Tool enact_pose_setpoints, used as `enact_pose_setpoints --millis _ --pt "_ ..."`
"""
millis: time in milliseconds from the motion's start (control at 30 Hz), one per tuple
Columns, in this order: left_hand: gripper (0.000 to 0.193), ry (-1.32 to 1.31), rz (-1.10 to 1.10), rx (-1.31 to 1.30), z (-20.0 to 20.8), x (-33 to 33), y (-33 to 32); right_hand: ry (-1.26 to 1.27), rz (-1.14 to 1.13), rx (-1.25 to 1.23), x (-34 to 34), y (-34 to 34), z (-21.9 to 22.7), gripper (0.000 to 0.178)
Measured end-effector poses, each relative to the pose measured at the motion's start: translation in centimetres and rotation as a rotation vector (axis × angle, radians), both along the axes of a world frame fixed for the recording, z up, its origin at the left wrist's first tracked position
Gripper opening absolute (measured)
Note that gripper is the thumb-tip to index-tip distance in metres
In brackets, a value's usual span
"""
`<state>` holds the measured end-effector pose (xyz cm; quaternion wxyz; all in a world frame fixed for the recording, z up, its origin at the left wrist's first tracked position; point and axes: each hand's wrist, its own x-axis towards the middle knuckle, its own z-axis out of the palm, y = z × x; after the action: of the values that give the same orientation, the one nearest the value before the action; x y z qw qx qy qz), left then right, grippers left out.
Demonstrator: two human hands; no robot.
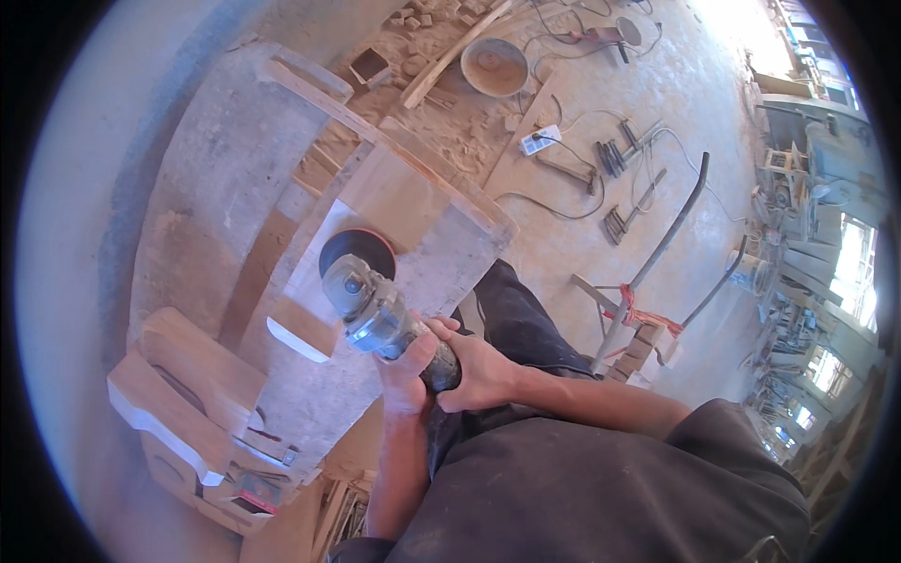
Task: The person uses an angle grinder to sand a wooden piece on a workbench. They then measure and mark the wood with a ruler and pencil before resuming sanding.
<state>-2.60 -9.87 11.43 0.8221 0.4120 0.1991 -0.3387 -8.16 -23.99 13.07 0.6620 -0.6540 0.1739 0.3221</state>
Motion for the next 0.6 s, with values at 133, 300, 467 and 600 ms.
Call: enact_pose_setpoints --millis 133,300,467,600 --pt "0.041 -0.01 -0.033 0.001 -0.3 -0.2 -0.7 0.015 -0.047 -0.013 -0.1 -0.7 1.0 0.107" --pt "0.041 -0.011 0.0 0.0 -1.3 -0.6 0.2 0.019 -0.027 0.008 0.5 -0.3 1.0 0.105" --pt "0.042 0.052 0.039 -0.012 -1.8 -1.3 2.0 0.129 0.068 0.056 0.7 0.5 0.5 0.103" --pt "0.044 0.023 -0.006 0.009 -0.9 -1.8 0.8 0.038 -0.005 0.019 -1.3 0.4 0.0 0.102"
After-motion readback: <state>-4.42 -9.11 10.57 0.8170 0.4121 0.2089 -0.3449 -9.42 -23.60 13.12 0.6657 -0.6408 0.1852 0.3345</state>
